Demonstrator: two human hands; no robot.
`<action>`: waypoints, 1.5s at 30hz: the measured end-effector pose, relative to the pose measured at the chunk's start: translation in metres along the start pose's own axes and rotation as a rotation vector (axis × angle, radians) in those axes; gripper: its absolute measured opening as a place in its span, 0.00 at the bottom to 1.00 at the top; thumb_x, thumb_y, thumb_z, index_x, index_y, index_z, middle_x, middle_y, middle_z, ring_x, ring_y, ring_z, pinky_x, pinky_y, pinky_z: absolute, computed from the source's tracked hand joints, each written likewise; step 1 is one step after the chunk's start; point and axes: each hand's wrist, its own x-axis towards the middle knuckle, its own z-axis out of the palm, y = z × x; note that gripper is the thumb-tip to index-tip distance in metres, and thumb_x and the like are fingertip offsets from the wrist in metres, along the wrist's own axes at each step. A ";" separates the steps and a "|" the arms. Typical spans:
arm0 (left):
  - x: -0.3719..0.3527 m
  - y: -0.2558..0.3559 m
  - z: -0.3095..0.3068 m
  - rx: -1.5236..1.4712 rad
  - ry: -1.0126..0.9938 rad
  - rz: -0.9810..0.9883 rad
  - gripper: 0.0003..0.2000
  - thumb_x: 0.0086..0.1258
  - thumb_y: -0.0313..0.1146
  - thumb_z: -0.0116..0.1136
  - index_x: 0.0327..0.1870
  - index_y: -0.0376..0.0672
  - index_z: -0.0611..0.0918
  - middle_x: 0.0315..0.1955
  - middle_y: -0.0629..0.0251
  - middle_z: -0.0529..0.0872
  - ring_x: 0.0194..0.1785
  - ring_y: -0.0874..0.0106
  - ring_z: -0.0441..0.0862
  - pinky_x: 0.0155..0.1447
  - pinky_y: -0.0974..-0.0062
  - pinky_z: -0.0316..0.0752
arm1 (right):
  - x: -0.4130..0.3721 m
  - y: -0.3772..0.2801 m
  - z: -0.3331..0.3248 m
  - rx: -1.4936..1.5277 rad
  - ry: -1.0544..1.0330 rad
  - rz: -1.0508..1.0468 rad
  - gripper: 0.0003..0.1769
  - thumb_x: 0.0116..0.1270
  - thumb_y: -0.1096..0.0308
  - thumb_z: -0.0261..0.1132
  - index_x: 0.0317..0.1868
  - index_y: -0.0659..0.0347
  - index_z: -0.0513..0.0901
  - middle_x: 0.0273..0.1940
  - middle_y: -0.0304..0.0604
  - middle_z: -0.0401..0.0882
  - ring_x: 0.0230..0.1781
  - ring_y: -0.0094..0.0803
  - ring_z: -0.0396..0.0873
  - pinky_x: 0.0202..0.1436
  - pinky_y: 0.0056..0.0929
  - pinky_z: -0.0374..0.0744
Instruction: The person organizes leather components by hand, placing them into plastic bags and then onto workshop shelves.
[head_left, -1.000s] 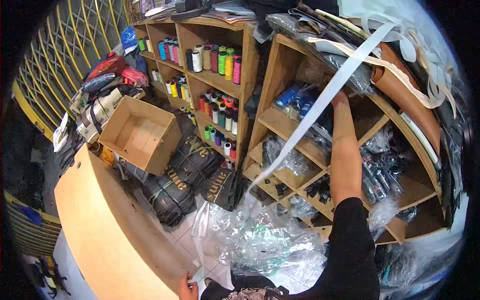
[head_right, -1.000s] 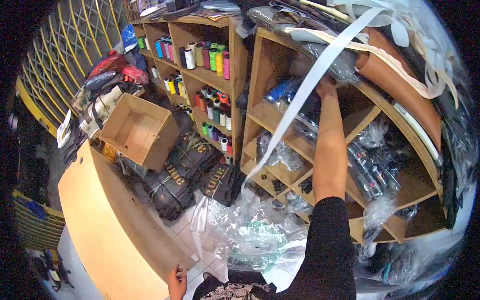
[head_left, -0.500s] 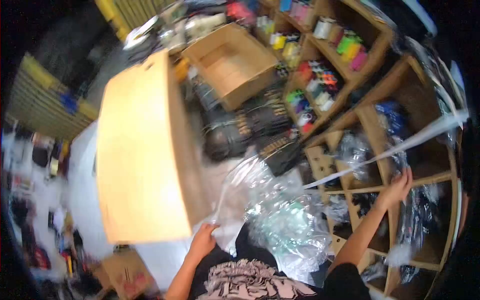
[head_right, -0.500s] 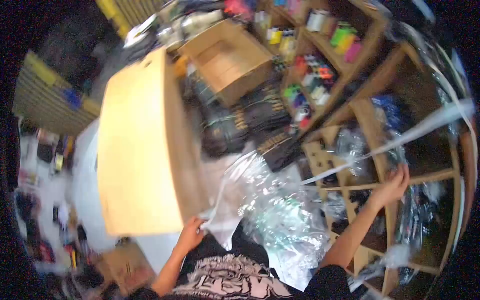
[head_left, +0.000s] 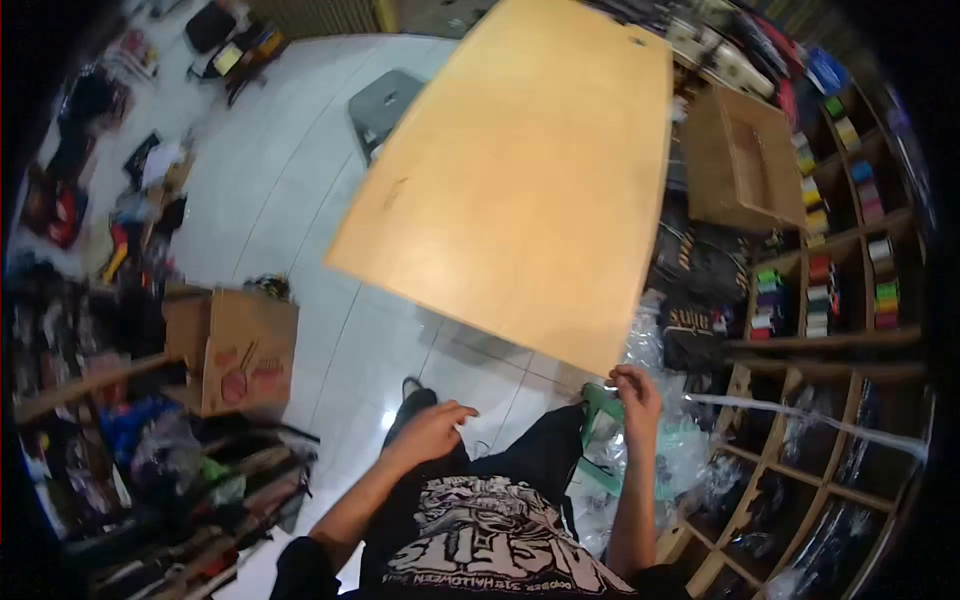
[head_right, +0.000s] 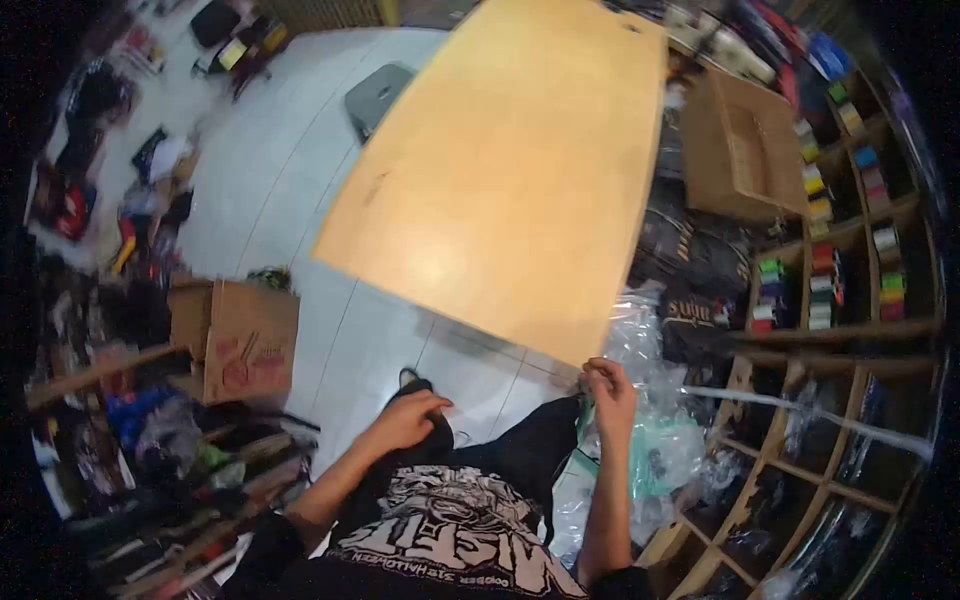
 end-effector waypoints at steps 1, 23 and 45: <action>-0.022 -0.032 -0.019 0.063 0.077 -0.020 0.20 0.55 0.20 0.51 0.51 0.43 0.78 0.38 0.57 0.80 0.44 0.58 0.79 0.48 0.66 0.75 | -0.002 -0.001 0.042 -0.047 -0.037 0.078 0.09 0.67 0.72 0.60 0.45 0.66 0.79 0.40 0.41 0.82 0.40 0.28 0.81 0.38 0.22 0.75; -0.081 -0.177 -0.245 -0.119 0.357 -0.251 0.15 0.61 0.22 0.53 0.49 0.41 0.79 0.38 0.57 0.82 0.41 0.59 0.81 0.45 0.67 0.76 | 0.063 -0.001 0.314 -0.518 -0.684 0.166 0.13 0.66 0.67 0.62 0.48 0.66 0.80 0.37 0.43 0.84 0.37 0.26 0.81 0.42 0.26 0.79; 0.046 -0.394 -0.541 -0.170 0.171 -0.183 0.13 0.62 0.22 0.53 0.49 0.39 0.78 0.35 0.57 0.82 0.38 0.62 0.81 0.42 0.69 0.76 | 0.238 -0.007 0.663 -0.202 -0.258 0.513 0.19 0.68 0.68 0.59 0.55 0.69 0.75 0.41 0.44 0.82 0.39 0.29 0.80 0.40 0.24 0.77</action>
